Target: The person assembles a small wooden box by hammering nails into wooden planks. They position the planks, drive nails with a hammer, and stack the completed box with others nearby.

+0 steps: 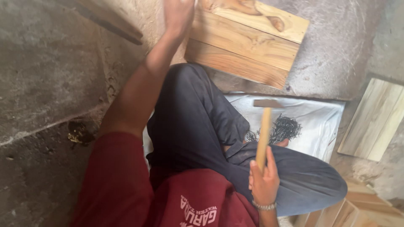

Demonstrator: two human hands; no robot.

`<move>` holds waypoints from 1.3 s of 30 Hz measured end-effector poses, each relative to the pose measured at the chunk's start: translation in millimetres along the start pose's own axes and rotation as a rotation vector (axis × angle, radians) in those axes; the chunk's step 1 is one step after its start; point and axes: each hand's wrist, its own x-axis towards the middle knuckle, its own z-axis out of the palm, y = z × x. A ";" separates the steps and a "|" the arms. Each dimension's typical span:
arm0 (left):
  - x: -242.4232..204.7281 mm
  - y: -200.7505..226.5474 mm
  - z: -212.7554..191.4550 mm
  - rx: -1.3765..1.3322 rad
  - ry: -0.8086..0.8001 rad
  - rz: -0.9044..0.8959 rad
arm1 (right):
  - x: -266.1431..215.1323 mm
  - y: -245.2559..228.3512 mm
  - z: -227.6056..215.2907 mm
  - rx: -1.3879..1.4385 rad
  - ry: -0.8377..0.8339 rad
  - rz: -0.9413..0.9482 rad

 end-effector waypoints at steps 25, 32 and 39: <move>2.6 126.0 -4.2 0.315 -0.471 0.061 | 111.4 -36.9 2.8 0.189 -0.067 0.070; -45.8 153.0 -28.0 0.582 -0.524 -0.128 | 151.8 -46.6 1.4 -0.152 -0.094 -0.151; -144.6 165.7 -29.9 0.215 -1.071 0.316 | 196.1 -93.3 -29.7 0.039 -0.003 -0.155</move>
